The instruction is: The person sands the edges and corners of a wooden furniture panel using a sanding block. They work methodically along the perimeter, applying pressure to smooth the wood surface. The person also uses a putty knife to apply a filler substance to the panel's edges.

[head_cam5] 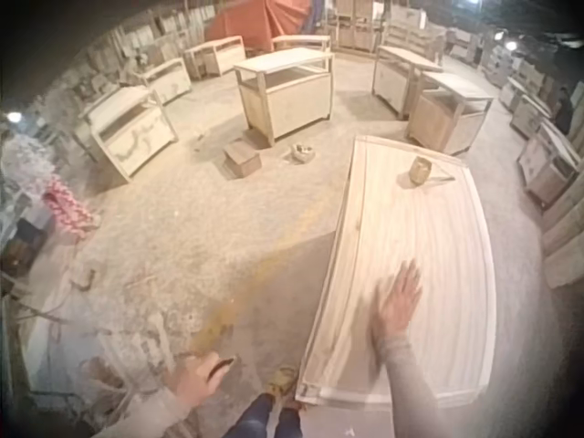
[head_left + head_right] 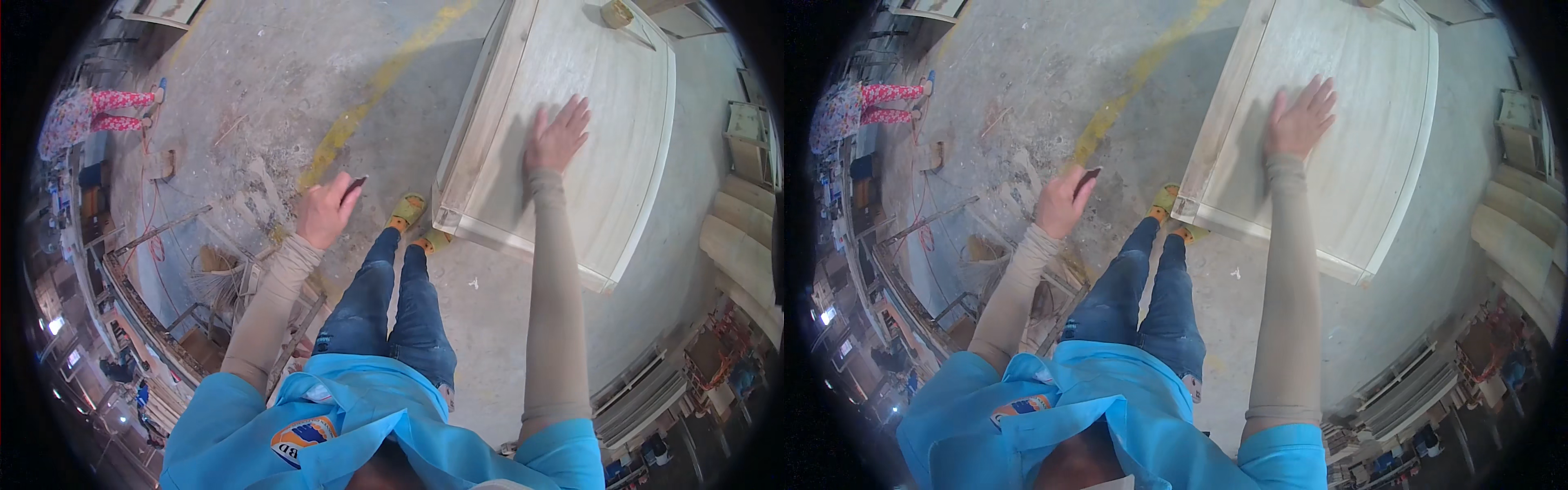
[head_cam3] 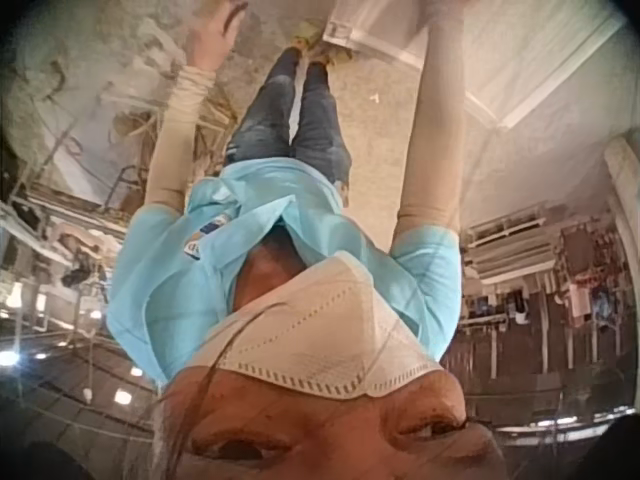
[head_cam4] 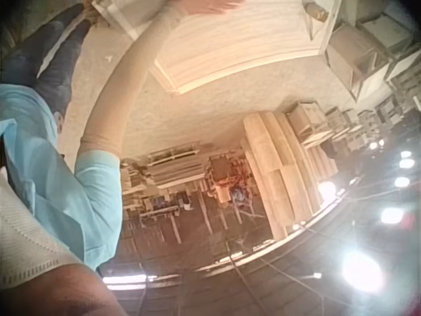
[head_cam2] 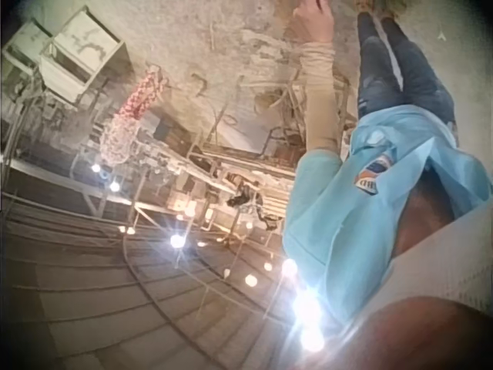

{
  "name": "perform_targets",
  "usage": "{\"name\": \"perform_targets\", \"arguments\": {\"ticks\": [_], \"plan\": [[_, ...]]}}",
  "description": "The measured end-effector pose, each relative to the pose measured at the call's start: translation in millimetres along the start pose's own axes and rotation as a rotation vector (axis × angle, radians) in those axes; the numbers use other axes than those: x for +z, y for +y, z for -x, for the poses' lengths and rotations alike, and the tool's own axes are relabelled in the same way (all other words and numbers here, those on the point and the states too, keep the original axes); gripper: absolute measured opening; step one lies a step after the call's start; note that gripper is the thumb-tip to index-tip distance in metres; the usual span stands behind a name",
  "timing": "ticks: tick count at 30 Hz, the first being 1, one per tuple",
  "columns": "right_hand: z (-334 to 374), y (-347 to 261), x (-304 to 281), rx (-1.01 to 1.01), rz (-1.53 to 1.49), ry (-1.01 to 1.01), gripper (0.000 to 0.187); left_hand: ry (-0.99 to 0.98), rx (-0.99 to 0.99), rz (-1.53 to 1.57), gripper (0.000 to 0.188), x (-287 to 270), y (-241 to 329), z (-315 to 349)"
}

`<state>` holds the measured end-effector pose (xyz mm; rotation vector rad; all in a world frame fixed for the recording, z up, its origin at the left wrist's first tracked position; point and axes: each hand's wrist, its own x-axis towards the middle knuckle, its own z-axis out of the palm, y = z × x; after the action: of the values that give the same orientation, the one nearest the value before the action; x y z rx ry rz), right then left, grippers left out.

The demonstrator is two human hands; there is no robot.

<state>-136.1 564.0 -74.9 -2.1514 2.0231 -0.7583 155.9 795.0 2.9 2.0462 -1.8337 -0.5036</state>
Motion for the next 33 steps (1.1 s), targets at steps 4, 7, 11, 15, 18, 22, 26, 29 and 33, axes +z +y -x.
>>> {"name": "perform_targets", "arguments": {"ticks": [4,7,11,15,18,22,26,29,33], "plan": [[17,-33,17,-0.324,-0.08,-0.293,0.062,0.026,0.016,0.045,0.015,4,8,-8],[115,-83,6,-1.078,-0.547,-1.003,0.053,0.057,-0.046,-0.004,0.016,0,3,-9],[76,-93,-29,-0.786,-0.526,-0.622,0.06,0.094,-0.178,-0.043,0.016,-10,-10,-1],[-31,-15,17,-0.246,-0.155,-0.015,0.066,0.101,-0.145,-0.005,0.017,-4,6,-15],[-49,-18,33,-0.229,-0.058,-0.114,0.066,0.096,-0.101,-0.051,0.017,2,24,-17],[36,-84,28,-0.647,-0.508,-1.117,0.049,0.119,-0.113,-0.034,0.016,3,32,-18],[50,-86,-7,-0.958,-0.492,-0.665,0.051,0.151,-0.239,-0.021,0.017,-8,23,-21],[-17,-42,2,-0.421,-0.314,-0.293,0.065,0.175,-0.243,0.007,0.017,-5,23,-44],[-63,-7,23,-0.271,-0.126,-0.231,0.066,0.185,-0.146,0.095,0.019,18,44,-95]]}}
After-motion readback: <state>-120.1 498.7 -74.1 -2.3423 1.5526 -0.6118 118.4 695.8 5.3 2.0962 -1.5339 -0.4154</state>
